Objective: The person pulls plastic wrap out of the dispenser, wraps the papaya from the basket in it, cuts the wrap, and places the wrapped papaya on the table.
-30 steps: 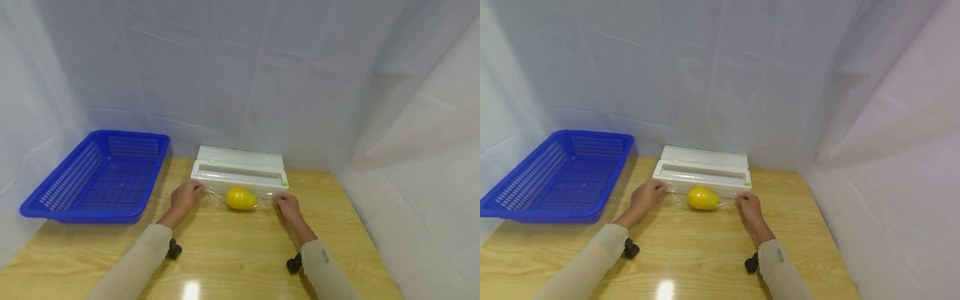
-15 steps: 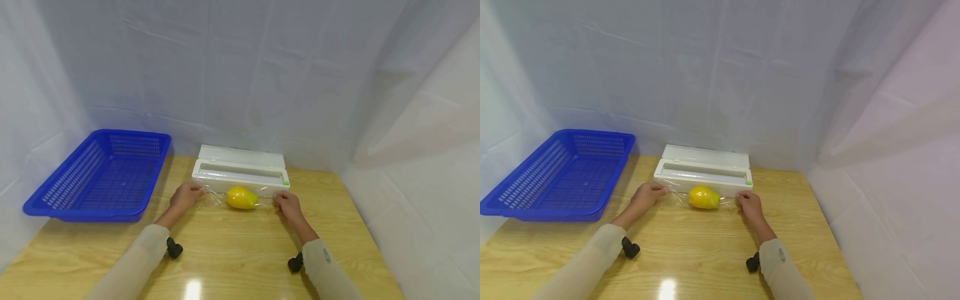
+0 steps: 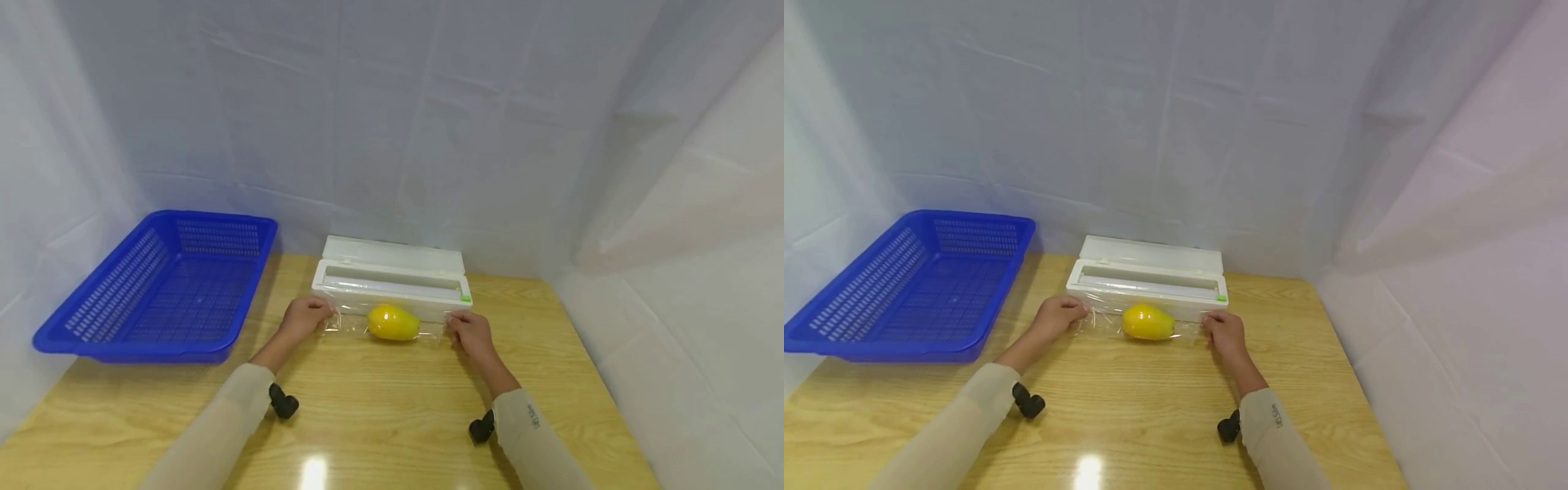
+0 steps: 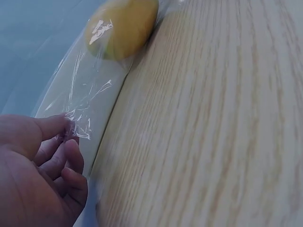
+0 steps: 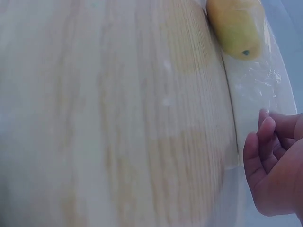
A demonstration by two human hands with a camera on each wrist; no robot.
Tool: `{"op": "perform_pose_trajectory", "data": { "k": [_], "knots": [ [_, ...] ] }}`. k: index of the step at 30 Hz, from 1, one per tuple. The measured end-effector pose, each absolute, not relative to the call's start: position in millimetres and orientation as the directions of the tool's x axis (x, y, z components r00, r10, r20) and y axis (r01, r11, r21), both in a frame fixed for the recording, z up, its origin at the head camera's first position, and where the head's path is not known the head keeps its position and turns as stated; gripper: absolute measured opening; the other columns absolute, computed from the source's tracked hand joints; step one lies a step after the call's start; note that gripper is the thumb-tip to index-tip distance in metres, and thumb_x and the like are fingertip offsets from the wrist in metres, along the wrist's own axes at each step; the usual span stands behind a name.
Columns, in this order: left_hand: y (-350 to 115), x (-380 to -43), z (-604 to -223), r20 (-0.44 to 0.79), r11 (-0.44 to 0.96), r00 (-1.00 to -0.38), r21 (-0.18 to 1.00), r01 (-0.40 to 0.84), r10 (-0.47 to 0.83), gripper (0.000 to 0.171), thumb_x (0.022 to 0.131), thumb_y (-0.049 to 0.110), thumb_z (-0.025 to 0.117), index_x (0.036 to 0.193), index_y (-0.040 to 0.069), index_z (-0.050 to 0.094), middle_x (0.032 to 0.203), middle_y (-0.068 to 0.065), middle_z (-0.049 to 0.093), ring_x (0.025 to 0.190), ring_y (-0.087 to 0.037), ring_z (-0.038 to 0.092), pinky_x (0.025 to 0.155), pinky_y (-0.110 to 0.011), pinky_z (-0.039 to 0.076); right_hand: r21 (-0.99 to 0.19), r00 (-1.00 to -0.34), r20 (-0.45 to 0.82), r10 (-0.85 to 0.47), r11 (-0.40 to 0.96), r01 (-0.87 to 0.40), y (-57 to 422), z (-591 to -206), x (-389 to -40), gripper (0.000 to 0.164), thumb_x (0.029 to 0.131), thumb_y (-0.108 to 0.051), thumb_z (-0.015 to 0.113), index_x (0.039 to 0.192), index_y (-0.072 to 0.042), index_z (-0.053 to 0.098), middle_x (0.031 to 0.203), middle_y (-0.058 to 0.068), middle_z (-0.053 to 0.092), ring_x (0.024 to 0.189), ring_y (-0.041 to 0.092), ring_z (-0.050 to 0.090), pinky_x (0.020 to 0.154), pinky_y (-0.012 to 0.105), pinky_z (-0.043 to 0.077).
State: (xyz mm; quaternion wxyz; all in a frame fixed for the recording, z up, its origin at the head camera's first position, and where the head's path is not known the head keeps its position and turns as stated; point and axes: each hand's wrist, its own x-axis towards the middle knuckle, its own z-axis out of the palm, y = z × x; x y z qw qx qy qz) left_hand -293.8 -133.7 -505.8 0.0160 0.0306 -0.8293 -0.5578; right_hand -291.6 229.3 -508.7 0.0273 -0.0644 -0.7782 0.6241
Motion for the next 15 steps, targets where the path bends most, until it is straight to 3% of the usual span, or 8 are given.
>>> {"op": "perform_pose_trajectory", "data": {
  "k": [6,12,15],
  "knots": [
    [-134.2,-293.5,-504.9,-0.031,0.361,-0.996,0.931,-0.057,-0.079,0.023,0.088,0.016,0.073,0.098,-0.005,0.075,0.078,0.002,0.067,0.068,-0.01,0.052,0.062,-0.023,0.046,-0.969,-0.987,-0.076,0.141,0.222,0.106,231.4,-510.6,-292.3,0.017,0.094,-0.006,0.067,0.104,0.007,0.073,0.065,-0.003,0.064,0.048,0.008,0.047,0.046,0.021,0.041],
    [-138.7,-294.3,-503.1,-0.106,0.265,-0.994,0.958,-0.111,-0.033,0.026,0.094,0.016,0.068,0.103,-0.008,0.071,0.067,0.004,0.057,0.059,-0.006,0.046,0.051,-0.019,0.038,-0.974,-0.988,-0.132,0.084,0.173,0.145,237.2,-512.3,-295.2,0.023,0.096,-0.013,0.069,0.109,0.006,0.071,0.073,-0.002,0.067,0.054,0.007,0.049,0.05,0.021,0.046],
    [-142.1,-293.5,-501.1,-0.144,0.208,-0.99,0.968,-0.143,-0.009,0.028,0.098,0.018,0.066,0.11,-0.007,0.07,0.073,0.005,0.061,0.06,-0.005,0.047,0.049,-0.018,0.036,-0.979,-0.987,-0.156,0.028,0.131,0.158,243.0,-512.7,-296.2,0.026,0.098,-0.017,0.067,0.112,0.006,0.07,0.078,-0.002,0.066,0.059,0.007,0.05,0.054,0.022,0.05]
  ]
}}
